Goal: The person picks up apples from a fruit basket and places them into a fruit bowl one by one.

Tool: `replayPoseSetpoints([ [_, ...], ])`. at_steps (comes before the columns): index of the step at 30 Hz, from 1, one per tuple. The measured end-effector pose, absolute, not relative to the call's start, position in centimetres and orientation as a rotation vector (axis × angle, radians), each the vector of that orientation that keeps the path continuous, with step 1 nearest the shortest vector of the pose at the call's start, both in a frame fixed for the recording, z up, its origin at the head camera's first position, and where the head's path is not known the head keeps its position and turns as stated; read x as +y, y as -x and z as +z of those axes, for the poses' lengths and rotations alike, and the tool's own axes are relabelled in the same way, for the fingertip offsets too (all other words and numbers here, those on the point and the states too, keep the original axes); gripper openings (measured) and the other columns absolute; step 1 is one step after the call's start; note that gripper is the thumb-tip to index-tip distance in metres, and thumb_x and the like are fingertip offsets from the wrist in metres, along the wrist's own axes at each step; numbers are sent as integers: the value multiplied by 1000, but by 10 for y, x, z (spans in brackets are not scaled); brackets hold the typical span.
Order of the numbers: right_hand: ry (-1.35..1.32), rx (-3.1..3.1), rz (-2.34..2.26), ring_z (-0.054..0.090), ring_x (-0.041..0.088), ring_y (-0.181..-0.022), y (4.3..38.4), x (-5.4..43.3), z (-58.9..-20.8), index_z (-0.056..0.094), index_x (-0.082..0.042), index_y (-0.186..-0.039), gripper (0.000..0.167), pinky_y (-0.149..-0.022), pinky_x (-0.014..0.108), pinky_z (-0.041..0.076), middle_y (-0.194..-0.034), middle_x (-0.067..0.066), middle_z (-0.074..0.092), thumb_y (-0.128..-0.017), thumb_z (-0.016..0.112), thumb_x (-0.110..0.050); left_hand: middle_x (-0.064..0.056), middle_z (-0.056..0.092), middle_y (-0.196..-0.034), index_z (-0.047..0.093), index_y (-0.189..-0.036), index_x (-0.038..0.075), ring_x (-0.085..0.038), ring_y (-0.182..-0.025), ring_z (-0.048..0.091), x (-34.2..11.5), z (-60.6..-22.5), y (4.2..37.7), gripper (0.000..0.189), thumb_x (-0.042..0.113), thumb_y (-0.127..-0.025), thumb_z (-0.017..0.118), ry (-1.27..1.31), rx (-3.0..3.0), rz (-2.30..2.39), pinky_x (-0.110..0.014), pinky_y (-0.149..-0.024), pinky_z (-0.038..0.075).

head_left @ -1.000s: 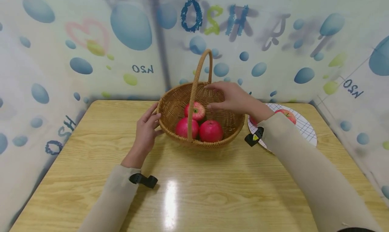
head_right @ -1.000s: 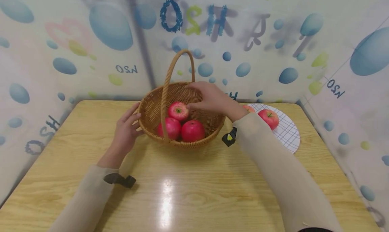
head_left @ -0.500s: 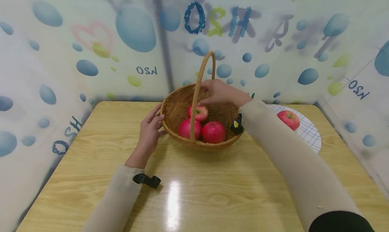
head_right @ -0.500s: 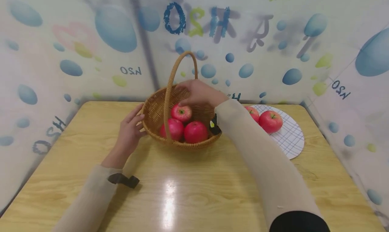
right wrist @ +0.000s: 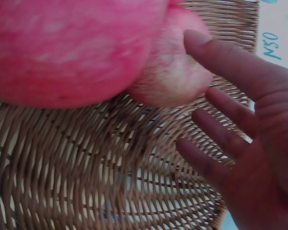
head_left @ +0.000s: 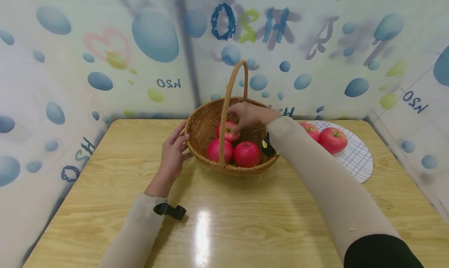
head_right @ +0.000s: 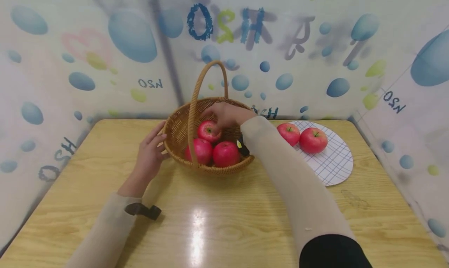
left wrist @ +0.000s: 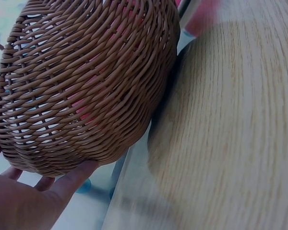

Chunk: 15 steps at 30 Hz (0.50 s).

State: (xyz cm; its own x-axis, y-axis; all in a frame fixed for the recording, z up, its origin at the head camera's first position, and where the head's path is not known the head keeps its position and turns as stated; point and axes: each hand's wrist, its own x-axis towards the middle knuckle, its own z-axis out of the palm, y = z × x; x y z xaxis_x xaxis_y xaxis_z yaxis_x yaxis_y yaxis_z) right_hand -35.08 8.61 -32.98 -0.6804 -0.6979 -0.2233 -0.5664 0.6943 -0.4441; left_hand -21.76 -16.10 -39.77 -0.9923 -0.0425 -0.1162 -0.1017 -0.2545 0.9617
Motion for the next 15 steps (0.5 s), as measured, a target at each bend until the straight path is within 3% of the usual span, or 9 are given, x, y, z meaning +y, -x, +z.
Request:
replayPoseSetpoints([
  [8, 1038, 2496, -456, 47, 19, -95, 356, 83, -345, 65, -13, -130, 57, -80, 33, 43, -105, 5, 59, -79, 88, -18, -6, 39, -162, 38, -158, 26, -33, -142, 49, -161, -399, 218, 54, 14, -106, 47, 175, 1887, 2462, -27, -79, 60],
  [15, 1035, 2476, -498, 48, 19, -91, 358, 84, -346, 68, -12, -124, 51, -76, 31, 42, -98, 4, 58, -78, 88, -18, -5, 38, -163, 39, -157, 26, -33, -141, 49, -162, -400, 220, 53, 16, -105, 47, 166, 1910, 2451, -28, -80, 60],
])
